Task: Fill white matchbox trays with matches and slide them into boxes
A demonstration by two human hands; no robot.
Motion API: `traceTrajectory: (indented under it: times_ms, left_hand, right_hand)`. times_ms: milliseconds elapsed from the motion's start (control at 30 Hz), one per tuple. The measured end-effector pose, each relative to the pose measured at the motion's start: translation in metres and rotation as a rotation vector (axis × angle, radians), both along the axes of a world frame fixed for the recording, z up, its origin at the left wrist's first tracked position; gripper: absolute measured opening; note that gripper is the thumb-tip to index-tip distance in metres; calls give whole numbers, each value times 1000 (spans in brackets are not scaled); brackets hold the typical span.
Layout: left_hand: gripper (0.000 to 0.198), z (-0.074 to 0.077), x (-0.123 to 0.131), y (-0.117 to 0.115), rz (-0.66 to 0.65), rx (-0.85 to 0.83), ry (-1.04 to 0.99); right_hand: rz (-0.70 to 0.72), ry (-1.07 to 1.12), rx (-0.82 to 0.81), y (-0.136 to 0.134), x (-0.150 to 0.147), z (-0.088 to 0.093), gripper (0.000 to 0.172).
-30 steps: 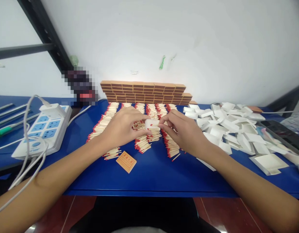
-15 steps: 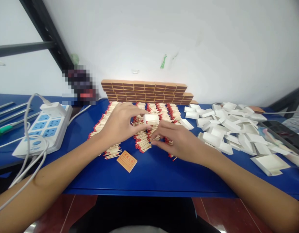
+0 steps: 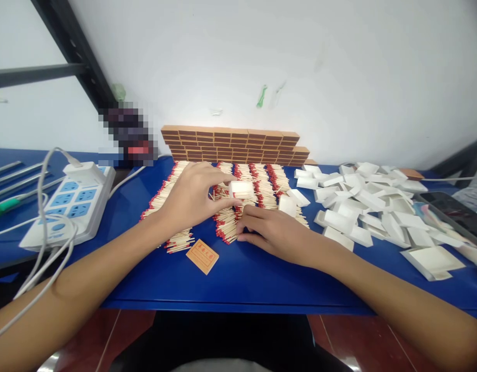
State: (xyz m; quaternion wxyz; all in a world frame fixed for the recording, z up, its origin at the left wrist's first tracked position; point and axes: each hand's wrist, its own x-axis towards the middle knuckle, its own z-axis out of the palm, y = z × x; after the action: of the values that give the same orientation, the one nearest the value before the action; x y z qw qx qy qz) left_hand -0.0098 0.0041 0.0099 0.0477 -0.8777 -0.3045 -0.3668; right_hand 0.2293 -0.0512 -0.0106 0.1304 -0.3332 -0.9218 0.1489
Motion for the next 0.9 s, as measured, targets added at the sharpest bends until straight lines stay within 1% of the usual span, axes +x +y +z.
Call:
traceTrajectory:
  times_ms: [100, 200, 367, 500, 767, 900]
  left_hand:
    - [40, 0, 0, 0, 7, -4, 0]
    - [39, 1, 0, -1, 7, -12, 9]
    - [38, 1, 0, 0, 6, -18, 19]
    - [39, 1, 0, 0, 3, -20, 15]
    - [38, 0, 0, -1, 18, -25, 40]
    - [39, 0, -1, 1, 40, -32, 65]
  right_hand:
    - [5, -27, 24, 0, 0, 0, 17]
    - [16, -26, 46, 0, 2, 2, 16]
    - [44, -25, 31, 0, 7, 6, 17]
    - [29, -28, 16, -2, 6, 5, 12]
    - [10, -100, 44, -4, 1, 4, 14]
    - [-4, -29, 88, -3, 6, 8, 14]
